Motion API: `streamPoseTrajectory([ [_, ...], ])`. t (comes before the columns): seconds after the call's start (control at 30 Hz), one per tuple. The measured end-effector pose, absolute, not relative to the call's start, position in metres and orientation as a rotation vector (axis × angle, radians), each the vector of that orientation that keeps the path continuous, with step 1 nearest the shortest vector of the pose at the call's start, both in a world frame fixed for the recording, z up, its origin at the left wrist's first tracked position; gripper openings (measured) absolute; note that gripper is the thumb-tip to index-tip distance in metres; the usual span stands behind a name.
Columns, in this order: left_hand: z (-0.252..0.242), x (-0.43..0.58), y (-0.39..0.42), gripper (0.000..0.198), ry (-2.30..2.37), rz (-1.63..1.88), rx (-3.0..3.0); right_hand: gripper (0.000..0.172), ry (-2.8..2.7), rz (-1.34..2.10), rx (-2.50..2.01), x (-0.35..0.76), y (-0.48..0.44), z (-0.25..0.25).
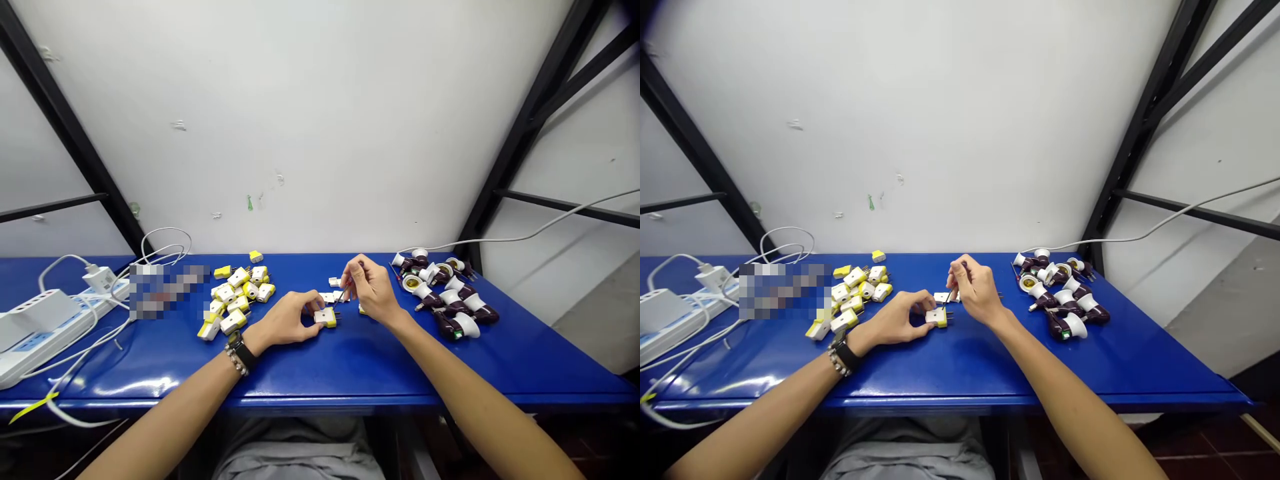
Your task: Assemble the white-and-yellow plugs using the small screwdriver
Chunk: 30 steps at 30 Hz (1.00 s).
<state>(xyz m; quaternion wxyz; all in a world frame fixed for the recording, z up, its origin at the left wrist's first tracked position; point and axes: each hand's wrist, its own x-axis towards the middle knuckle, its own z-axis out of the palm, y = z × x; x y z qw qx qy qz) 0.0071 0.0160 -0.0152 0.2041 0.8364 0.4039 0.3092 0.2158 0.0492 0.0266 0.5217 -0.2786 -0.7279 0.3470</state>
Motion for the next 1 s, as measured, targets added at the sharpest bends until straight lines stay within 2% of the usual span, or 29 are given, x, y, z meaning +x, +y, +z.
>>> streamPoseTrajectory([
  [0.33,-0.017,0.008,0.017,0.019,1.095,0.86,2.358,0.032,-2.028,0.627,-0.654,0.205,0.046,0.012],
  [0.57,-0.018,0.006,0.016,0.019,1.112,0.851,2.428,0.03,-2.082,0.622,-0.652,0.205,0.046,0.015],
  [0.8,-0.023,0.016,0.021,0.022,1.037,1.052,2.238,0.03,-2.108,0.567,-0.701,0.2,0.046,0.021],
  [1.0,-0.023,0.017,0.023,0.02,1.016,1.015,2.141,0.02,-1.923,0.491,-0.761,0.198,0.046,0.017],
])
